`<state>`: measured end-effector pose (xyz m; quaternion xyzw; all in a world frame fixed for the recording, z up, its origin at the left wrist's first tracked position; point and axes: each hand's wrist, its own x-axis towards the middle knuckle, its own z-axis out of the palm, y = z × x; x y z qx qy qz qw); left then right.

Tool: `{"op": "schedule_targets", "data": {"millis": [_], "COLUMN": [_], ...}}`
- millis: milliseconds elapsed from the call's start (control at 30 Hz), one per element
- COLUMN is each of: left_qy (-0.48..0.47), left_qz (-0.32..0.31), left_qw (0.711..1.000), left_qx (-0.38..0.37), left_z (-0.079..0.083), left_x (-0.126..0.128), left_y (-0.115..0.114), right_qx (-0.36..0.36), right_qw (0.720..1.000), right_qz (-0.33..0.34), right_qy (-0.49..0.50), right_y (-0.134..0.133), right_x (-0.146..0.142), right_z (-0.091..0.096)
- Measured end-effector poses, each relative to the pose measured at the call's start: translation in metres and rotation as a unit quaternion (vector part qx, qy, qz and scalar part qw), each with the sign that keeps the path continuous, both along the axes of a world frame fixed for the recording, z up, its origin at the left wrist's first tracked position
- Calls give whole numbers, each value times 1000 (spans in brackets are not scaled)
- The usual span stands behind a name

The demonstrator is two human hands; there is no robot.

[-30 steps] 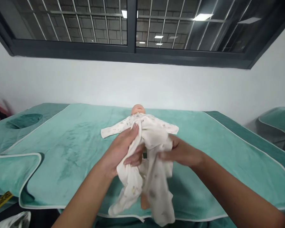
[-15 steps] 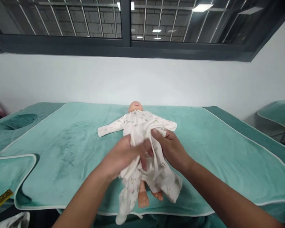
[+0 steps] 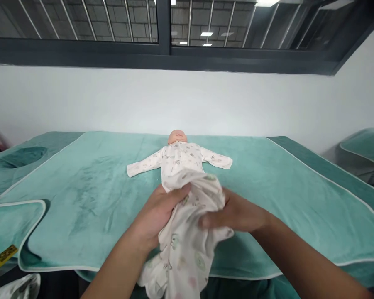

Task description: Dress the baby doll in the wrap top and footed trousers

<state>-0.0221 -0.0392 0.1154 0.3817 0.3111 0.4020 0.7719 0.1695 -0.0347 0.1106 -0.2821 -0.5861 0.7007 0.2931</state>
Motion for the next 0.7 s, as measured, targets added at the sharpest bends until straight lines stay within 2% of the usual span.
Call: {"op": "schedule_targets", "data": {"millis": [67, 133, 167, 233, 300, 367, 433, 500, 600, 700], "left_qy": [43, 89, 100, 94, 87, 111, 137, 168, 236, 295], "left_qz": [-130, -204, -202, -128, -30, 19, -6, -60, -165, -250], "left_qw": [991, 975, 974, 987, 996, 994, 990, 984, 957, 918], "left_qx": [4, 20, 27, 23, -4, -18, -14, 2, 43, 92], "left_z": [-5, -11, -14, -22, -31, -39, -45, -46, -41, -38], "left_x": [-7, -13, -14, -12, -5, 3, 9, 10, 5, 0], "left_y": [-4, -7, -8, -10, -12, -14, -18, -21, -23, -27], "right_qx": [-17, -54, -78, -114, -125, -123, -118, -106, -124, -152], "right_qw": [992, 977, 971, 970, 982, 992, 992, 994, 983, 972], "right_qz": [-103, -166, -178, -172, -109, -8, 36, -19, -125, -150], "right_qy": [73, 124, 135, 130, 93, 37, -9, -11, 60, 95], "right_y": [3, 3, 1, -9, -25, -41, -54, -64, -76, -90], "right_x": [0, -1, -2, -4, -5, -5, 0, 7, 21, 31], "right_z": [-8, -20, -26, -41, -55, -65, -70, -74, -86, -106]}}
